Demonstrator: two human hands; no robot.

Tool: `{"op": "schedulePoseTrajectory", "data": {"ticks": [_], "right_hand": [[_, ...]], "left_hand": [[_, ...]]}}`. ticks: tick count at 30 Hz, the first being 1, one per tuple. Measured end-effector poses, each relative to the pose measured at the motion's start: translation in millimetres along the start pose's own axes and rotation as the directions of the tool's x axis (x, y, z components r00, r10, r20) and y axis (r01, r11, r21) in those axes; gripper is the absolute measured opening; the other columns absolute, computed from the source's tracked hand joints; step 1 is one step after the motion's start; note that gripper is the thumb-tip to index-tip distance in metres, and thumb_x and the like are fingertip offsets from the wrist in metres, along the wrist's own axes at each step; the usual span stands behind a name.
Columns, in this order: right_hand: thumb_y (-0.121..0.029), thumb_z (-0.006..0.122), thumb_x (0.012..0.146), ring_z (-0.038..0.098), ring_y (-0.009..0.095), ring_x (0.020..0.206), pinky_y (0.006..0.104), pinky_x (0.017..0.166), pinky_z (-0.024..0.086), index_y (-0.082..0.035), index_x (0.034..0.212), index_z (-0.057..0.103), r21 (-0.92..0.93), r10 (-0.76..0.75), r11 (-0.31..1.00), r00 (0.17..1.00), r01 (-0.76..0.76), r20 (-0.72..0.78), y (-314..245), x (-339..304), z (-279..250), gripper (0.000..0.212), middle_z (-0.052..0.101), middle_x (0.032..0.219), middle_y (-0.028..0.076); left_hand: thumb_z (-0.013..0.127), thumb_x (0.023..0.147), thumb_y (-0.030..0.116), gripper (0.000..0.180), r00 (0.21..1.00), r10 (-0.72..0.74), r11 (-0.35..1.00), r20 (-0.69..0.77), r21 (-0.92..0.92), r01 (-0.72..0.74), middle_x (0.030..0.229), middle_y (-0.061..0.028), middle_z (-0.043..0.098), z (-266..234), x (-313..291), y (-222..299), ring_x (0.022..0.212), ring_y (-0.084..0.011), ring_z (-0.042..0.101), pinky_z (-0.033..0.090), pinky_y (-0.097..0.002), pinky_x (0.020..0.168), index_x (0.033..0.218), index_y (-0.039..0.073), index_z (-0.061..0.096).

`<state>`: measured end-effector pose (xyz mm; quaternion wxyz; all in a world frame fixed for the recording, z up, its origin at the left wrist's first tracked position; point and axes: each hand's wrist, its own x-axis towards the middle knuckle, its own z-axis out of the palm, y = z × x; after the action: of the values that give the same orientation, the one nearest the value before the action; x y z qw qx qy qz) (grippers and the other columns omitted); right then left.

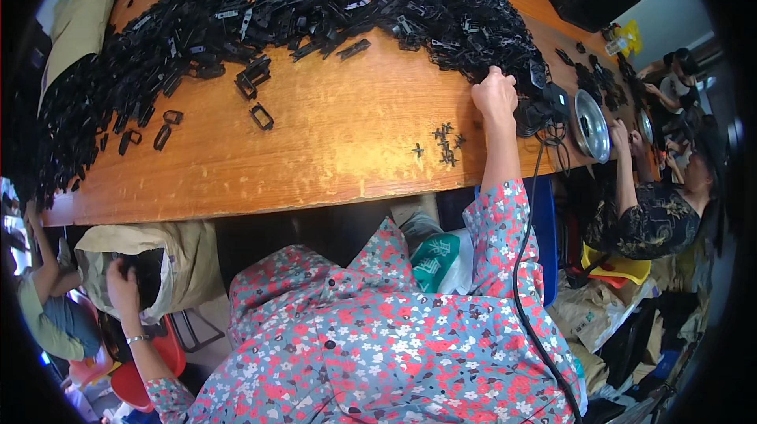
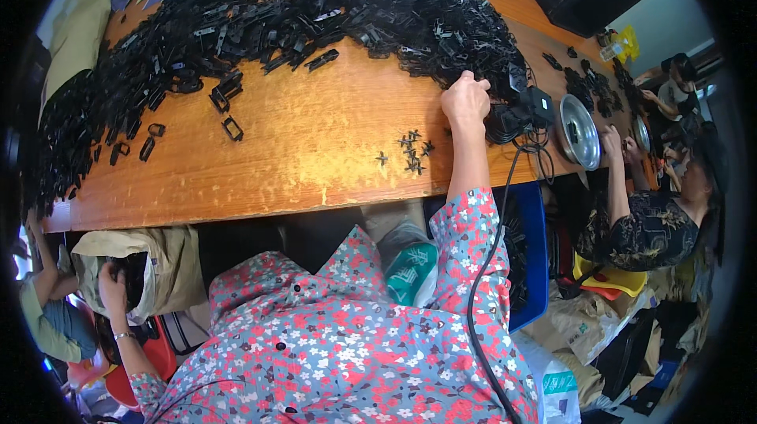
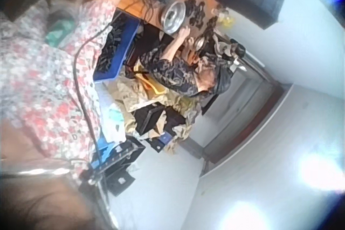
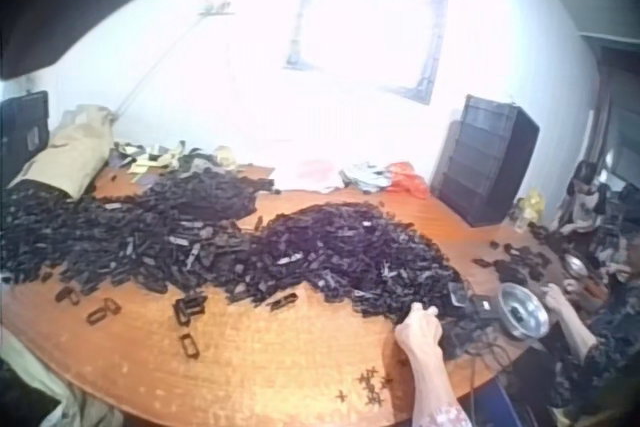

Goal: The person assembles small black plastic latches or buckles by hand at a workstation.

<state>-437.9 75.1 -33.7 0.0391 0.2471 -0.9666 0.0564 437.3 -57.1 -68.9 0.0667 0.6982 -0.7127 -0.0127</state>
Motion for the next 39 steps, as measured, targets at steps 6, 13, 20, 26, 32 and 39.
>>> {"op": "schedulePoseTrajectory", "data": {"ticks": [6, 13, 20, 26, 32, 39], "right_hand": [[-0.024, 0.073, 0.091, 0.069, 0.044, 0.108, 0.0464, 0.095, 0.058, 0.001, 0.131, 0.060, 0.037, -0.207, 0.977, 0.978, 0.208, -0.034, -48, -44, -14, 0.049, 0.061, 0.124, 0.034], [-0.025, 0.080, 0.087, 0.067, 0.043, 0.114, 0.0473, 0.097, 0.056, -0.007, 0.140, 0.059, 0.182, -0.356, 0.919, 0.934, 0.350, 0.002, -103, -95, -11, 0.060, 0.059, 0.136, 0.025], [-0.009, 0.076, 0.089, 0.070, 0.038, 0.102, 0.0445, 0.087, 0.058, -0.003, 0.124, 0.066, 0.472, -0.593, 0.606, 0.759, 0.640, -0.268, -122, -122, -9, 0.037, 0.064, 0.125, 0.019], [-0.009, 0.074, 0.089, 0.070, 0.036, 0.087, 0.0454, 0.077, 0.056, -0.005, 0.104, 0.073, 0.446, -0.592, 0.628, 0.763, 0.638, -0.258, -119, -137, -8, 0.015, 0.068, 0.103, 0.013], [-0.009, 0.072, 0.089, 0.070, 0.036, 0.084, 0.0465, 0.075, 0.056, -0.007, 0.095, 0.073, 0.343, -0.636, 0.659, 0.739, 0.669, -0.219, -131, -139, -5, 0.007, 0.068, 0.098, 0.013], [-0.007, 0.075, 0.086, 0.070, 0.035, 0.080, 0.0447, 0.072, 0.056, -0.005, 0.093, 0.074, 0.590, -0.751, 0.469, 0.648, 0.657, -0.126, -129, -166, -20, 0.007, 0.070, 0.093, 0.014]], "left_hand": [[0.063, 0.095, 0.007, 0.034, 0.895, 0.237, 0.937, -0.379, -0.154, -0.313, 0.126, -0.0168, 0.065, -71, -7, 173, 0.115, -0.0332, 0.064, 0.052, -0.0381, 0.095, 0.129, 0.004, 0.064], [0.064, 0.090, -0.002, 0.038, 0.751, 0.545, 0.659, -0.374, -0.362, -0.659, 0.125, -0.0169, 0.064, -33, 6, 382, 0.116, -0.0352, 0.064, 0.052, -0.0402, 0.097, 0.126, 0.006, 0.065], [0.068, 0.089, 0.000, 0.034, 0.700, 0.647, 0.609, -0.301, -0.348, -0.712, 0.114, -0.0108, 0.063, 1, 45, 422, 0.107, -0.0326, 0.064, 0.054, -0.0417, 0.088, 0.121, 0.011, 0.067], [0.076, 0.085, 0.005, 0.013, 0.631, 0.680, 0.556, -0.373, -0.299, -0.775, 0.112, -0.0085, 0.062, 11, 49, 424, 0.102, -0.0304, 0.064, 0.054, -0.0403, 0.085, 0.096, 0.006, 0.070], [0.077, 0.084, 0.006, 0.012, 0.635, 0.694, 0.511, -0.338, -0.390, -0.766, 0.102, -0.0085, 0.064, 11, 24, 426, 0.097, -0.0309, 0.062, 0.053, -0.0410, 0.082, 0.092, 0.007, 0.068], [0.079, 0.080, 0.005, 0.025, 0.653, 0.696, 0.460, -0.298, -0.514, -0.724, 0.100, -0.0112, 0.064, 15, -1, 441, 0.097, -0.0339, 0.062, 0.052, -0.0428, 0.083, 0.101, 0.005, 0.066]]}}
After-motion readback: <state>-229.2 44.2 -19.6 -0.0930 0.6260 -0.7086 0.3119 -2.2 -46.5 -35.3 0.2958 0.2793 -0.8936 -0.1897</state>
